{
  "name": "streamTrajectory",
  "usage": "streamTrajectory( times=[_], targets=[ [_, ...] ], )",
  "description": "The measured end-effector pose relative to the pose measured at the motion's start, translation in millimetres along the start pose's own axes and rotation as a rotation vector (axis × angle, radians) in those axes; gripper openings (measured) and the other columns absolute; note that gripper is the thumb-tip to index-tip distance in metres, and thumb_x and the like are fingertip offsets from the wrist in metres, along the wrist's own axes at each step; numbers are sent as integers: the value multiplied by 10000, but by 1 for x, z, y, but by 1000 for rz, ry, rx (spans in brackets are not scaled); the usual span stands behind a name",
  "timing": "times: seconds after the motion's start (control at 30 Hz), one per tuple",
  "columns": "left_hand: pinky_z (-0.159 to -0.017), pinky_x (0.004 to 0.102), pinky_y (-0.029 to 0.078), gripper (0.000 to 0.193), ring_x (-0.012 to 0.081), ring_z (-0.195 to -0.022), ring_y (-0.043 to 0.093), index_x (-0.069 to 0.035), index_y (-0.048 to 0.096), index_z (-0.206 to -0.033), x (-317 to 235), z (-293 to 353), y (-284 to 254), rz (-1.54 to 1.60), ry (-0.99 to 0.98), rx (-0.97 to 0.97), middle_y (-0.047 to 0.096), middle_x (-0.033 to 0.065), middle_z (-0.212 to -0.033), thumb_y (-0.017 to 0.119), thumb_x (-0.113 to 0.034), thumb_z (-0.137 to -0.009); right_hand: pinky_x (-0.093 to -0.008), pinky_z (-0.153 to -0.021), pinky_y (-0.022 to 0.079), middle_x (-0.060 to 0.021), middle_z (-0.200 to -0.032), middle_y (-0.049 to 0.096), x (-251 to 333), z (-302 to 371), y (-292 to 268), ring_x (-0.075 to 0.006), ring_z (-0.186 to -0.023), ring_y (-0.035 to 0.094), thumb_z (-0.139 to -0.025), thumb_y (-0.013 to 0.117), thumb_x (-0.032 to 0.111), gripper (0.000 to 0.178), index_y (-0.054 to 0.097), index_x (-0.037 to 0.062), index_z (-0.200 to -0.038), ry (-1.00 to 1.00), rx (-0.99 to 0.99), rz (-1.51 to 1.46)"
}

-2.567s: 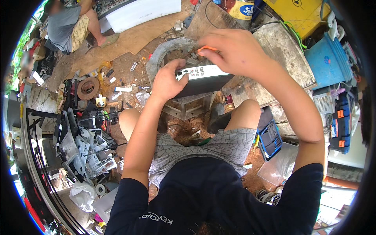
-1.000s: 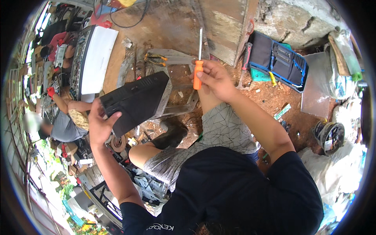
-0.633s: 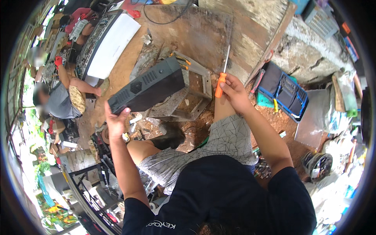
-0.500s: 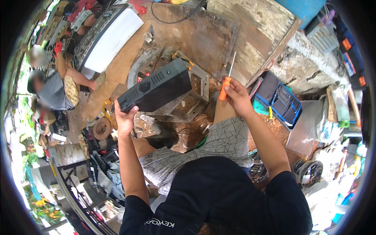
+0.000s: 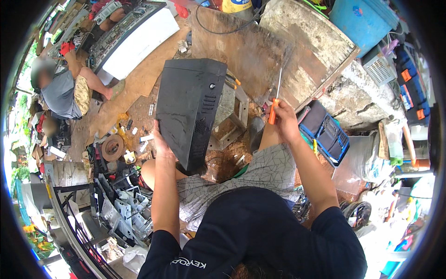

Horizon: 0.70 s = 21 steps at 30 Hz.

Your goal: The person disassembles an electronic receiver by using a screwdriver to remove screws from the metal casing and extracting the internal circuit boards.

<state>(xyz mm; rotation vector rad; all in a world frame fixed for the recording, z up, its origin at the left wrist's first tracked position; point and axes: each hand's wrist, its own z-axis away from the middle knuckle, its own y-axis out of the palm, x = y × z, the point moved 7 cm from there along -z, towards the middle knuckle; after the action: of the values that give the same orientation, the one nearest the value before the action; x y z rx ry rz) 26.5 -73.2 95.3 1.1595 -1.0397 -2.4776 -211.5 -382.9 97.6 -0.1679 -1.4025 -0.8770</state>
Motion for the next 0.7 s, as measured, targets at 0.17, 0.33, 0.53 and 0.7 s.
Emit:
streamTrajectory(
  times=[0.17, 0.33, 0.53, 0.7],
  targets=[
    [-1068, 528, 443, 696, 375, -1262, 532, -58, 373, -1493, 33, 29, 27, 231, -282, 356, 524, 204, -1404, 288, -559, -1018, -270, -765, 472, -35, -879, 592, 26, 9, 14, -125, -805, 573, -1023, 468, 171, 302, 518, 6, -1272, -110, 42, 221],
    [-846, 436, 576, 582, 336, -1074, 607, -42, 527, -1352, 95, 5, -43, 452, -480, 392, 576, 187, -1281, 518, -456, -943, -278, -709, 455, -16, -839, 565, 99, -9, 64, -112, -761, 535, -1032, 526, 282, 303, 561, 15, -1172, -329, 91, 364],
    [-730, 340, 594, 547, 286, -996, 605, -34, 589, -1271, 160, -14, -103, 589, -579, 273, 569, 152, -1171, 678, -366, -846, -433, -788, 503, -189, -901, 661, 118, -46, 161, -366, -844, 654, -1008, 544, 371, 364, 548, 38, -1154, -593, 184, 825],
    [-606, 284, 597, 445, 238, -893, 629, -37, 608, -1203, 161, -10, -109, 537, -647, 130, 595, 176, -1102, 635, -360, -899, -422, -819, 495, -216, -957, 665, 97, -56, 196, -386, -949, 648, -1000, 548, 351, 329, 557, 68, -1168, -511, 346, 1098]
  ],
)
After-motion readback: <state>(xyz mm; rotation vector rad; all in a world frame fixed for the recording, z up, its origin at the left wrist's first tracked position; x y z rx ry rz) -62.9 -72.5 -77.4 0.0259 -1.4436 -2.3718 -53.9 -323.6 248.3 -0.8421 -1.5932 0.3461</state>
